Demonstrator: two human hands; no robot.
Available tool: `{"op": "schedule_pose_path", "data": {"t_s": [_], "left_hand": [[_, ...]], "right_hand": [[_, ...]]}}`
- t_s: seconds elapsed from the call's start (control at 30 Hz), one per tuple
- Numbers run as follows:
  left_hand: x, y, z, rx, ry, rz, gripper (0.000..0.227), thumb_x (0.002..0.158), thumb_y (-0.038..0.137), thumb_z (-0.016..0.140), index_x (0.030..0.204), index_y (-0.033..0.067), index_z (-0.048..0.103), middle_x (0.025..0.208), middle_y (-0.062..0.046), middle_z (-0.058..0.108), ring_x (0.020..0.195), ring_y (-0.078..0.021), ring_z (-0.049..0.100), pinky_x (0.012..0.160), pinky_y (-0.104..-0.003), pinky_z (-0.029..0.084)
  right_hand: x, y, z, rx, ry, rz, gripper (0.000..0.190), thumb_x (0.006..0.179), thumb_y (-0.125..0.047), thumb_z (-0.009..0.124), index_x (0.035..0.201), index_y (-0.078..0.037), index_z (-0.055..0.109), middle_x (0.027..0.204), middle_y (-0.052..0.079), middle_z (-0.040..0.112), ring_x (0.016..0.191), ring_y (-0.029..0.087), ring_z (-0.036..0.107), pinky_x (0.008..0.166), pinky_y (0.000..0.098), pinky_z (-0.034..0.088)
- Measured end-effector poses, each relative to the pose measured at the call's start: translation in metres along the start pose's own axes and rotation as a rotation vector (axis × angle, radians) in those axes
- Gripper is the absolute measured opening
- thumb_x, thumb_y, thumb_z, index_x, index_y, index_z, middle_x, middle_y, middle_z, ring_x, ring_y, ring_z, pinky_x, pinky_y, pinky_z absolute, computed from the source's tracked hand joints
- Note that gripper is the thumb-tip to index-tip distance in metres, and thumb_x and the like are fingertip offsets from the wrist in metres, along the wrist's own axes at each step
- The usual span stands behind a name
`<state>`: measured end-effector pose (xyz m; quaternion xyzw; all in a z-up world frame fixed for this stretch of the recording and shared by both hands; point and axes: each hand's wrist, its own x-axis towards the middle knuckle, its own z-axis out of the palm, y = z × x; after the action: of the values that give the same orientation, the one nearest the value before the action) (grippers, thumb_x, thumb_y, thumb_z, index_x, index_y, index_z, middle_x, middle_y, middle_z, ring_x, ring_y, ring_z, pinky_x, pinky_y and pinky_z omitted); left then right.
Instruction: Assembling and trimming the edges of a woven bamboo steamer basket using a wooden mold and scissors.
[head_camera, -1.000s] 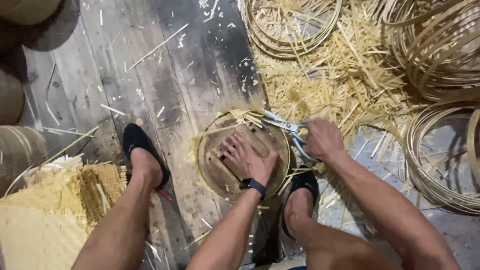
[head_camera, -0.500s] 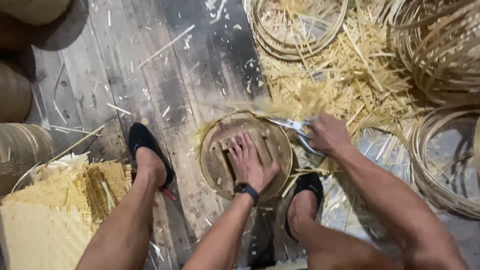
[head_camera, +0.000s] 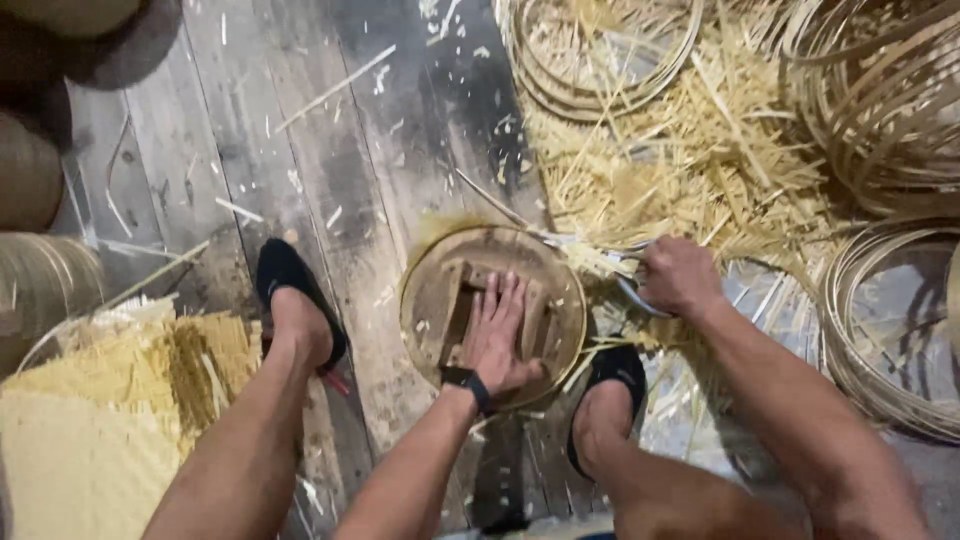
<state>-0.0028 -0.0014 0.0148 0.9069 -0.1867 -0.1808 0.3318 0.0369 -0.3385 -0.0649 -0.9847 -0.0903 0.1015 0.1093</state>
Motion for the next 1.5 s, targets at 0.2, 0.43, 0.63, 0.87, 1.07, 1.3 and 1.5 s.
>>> {"op": "schedule_pose_path", "data": {"t_s": [0.2, 0.43, 0.63, 0.87, 1.07, 1.3, 1.5], "left_hand": [[-0.004, 0.003, -0.015, 0.085, -0.128, 0.067, 0.122, 0.062, 0.031, 0.085, 0.159, 0.0018, 0.018, 0.169, -0.024, 0.015, 0.157, -0.0450, 0.005, 0.125, -0.058, 0.011], [-0.011, 0.003, -0.003, 0.078, -0.117, -0.114, 0.121, 0.066, 0.039, 0.083, 0.164, 0.0056, 0.019, 0.172, -0.024, 0.015, 0.158, -0.0438, 0.010, 0.125, -0.054, 0.012], [0.031, 0.027, 0.045, -0.008, 0.207, -0.759, 0.115, 0.082, 0.072, 0.065, 0.157, -0.0018, 0.017, 0.161, -0.031, 0.022, 0.151, -0.0507, 0.013, 0.124, -0.057, 0.004], [0.022, 0.025, 0.027, 0.131, 0.145, -0.635, 0.114, 0.078, 0.065, 0.067, 0.155, -0.0050, 0.023, 0.158, -0.032, 0.031, 0.147, -0.0568, 0.018, 0.122, -0.061, 0.004], [0.005, 0.012, 0.034, 0.193, 0.067, -0.385, 0.114, 0.078, 0.062, 0.069, 0.155, -0.0091, 0.023, 0.156, -0.036, 0.032, 0.145, -0.0602, 0.020, 0.121, -0.063, 0.006], [-0.004, 0.004, 0.021, 0.211, -0.033, -0.306, 0.115, 0.078, 0.060, 0.069, 0.154, -0.0117, 0.022, 0.156, -0.035, 0.033, 0.145, -0.0589, 0.021, 0.122, -0.062, 0.006], [-0.008, -0.003, 0.011, 0.301, -0.174, -0.157, 0.114, 0.075, 0.062, 0.071, 0.154, -0.0080, 0.025, 0.156, -0.032, 0.036, 0.145, -0.0578, 0.023, 0.124, -0.060, 0.007]], "right_hand": [[0.030, -0.058, -0.038, -0.222, 0.127, -0.110, 0.064, 0.052, -0.056, 0.082, 0.087, -0.005, 0.071, 0.090, 0.015, 0.063, 0.090, 0.032, 0.065, 0.077, 0.0438, 0.056], [0.000, -0.005, 0.005, -0.041, -0.027, -0.050, 0.030, 0.088, -0.038, 0.074, 0.102, -0.011, 0.071, 0.093, 0.011, 0.064, 0.089, 0.029, 0.066, 0.078, 0.0457, 0.055], [0.013, -0.064, -0.053, -0.093, 0.160, -0.067, 0.059, 0.069, -0.051, 0.078, 0.094, 0.001, 0.069, 0.090, 0.020, 0.062, 0.086, 0.036, 0.064, 0.076, 0.0478, 0.055], [0.022, -0.055, -0.031, -0.133, -0.062, 0.033, 0.038, 0.083, -0.038, 0.073, 0.104, -0.006, 0.071, 0.092, 0.011, 0.061, 0.089, 0.025, 0.061, 0.076, 0.0393, 0.053], [0.007, -0.041, -0.023, -0.139, -0.096, 0.090, 0.043, 0.073, -0.040, 0.078, 0.102, -0.007, 0.073, 0.095, 0.012, 0.063, 0.089, 0.025, 0.060, 0.076, 0.0393, 0.053], [0.014, -0.051, -0.024, -0.143, -0.078, 0.026, 0.050, 0.072, -0.044, 0.079, 0.106, -0.008, 0.074, 0.096, 0.013, 0.066, 0.089, 0.026, 0.062, 0.076, 0.0394, 0.054], [0.000, -0.042, -0.032, -0.091, -0.081, 0.084, 0.049, 0.082, -0.052, 0.074, 0.109, -0.012, 0.075, 0.096, 0.013, 0.067, 0.090, 0.026, 0.063, 0.078, 0.0406, 0.055]]}}
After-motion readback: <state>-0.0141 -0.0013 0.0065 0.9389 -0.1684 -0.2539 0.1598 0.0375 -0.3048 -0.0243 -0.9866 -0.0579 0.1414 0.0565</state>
